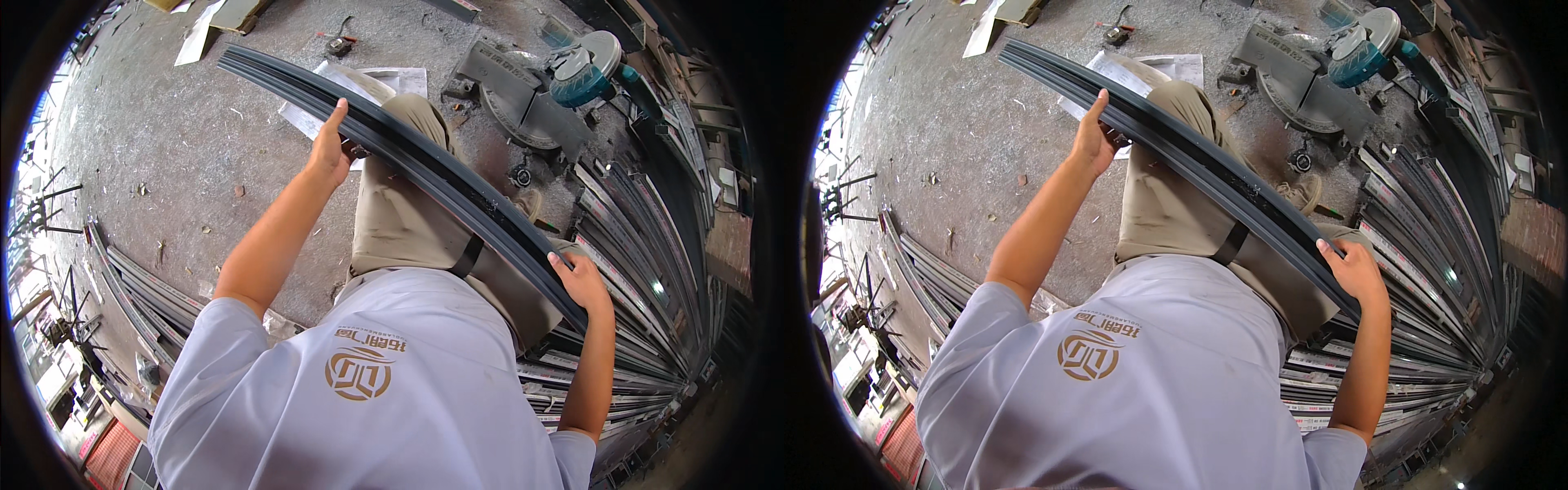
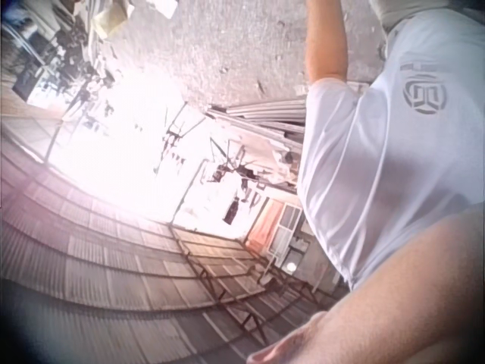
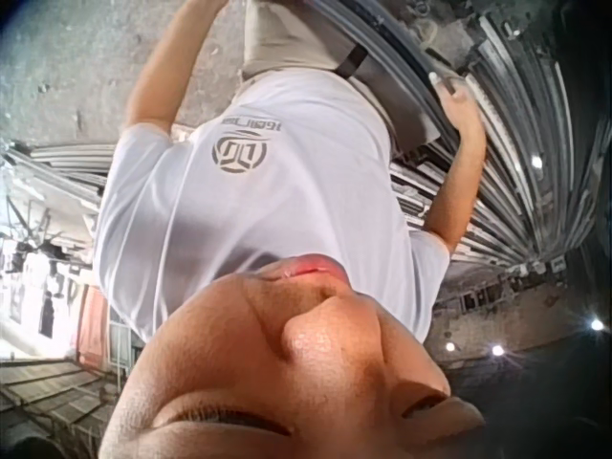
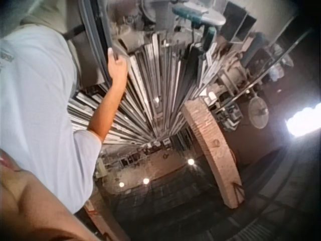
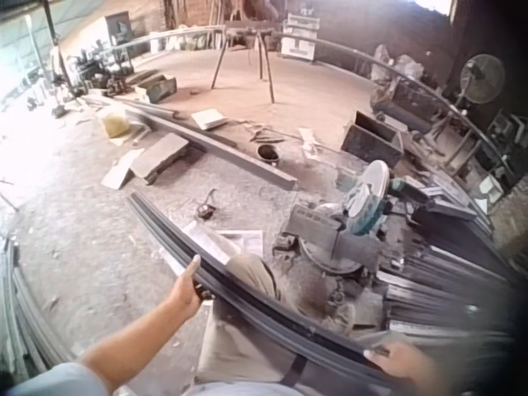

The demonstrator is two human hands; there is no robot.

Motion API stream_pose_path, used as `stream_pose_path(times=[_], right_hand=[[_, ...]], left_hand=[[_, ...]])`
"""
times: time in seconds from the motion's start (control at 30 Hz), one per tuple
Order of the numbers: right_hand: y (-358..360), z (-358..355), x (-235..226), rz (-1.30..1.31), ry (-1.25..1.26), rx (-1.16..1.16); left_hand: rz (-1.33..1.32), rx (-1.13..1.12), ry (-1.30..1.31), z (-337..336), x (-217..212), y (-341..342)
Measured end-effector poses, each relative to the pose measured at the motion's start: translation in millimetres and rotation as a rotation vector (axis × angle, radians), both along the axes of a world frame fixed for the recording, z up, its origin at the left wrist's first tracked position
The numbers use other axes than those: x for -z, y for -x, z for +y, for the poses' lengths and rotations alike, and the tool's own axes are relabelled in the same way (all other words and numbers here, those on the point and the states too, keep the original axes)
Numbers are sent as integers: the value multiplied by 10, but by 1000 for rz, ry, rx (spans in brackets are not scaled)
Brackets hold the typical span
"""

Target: The person walks through a cluttered workshop, sits on the floor, and uses a miter saw to cut long metal profiles. He measures and aligns the profiles before cutting, then stacks the cut pieces.

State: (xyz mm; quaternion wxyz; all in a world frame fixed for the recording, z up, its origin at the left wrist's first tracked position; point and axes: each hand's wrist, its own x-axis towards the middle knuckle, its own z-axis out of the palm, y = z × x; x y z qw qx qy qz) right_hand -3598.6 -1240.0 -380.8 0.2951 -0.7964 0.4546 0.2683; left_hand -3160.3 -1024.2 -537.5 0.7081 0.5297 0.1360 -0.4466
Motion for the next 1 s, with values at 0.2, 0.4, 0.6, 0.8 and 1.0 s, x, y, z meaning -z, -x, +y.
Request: stream_pose_path(times=[0.2,0.4,0.6,0.8,1.0], right_hand=[[7,88,-102,-248,198,28],[-601,-58,-294,-434,766,-132],[-1116,-97,-298,-602,875,-361],[-825,-163,-116,-512,814,-441],[-840,-185,198,-474,683,-375]], left_hand=[[84,-29,67,-298,-283,-166],[-29,-101,538,-838,-745,-596],[-69,-211,550,-1398,-820,-376],[10,-264,491,-1465,-153,-719],[-13,-360,439,-1651,456,-1028]])
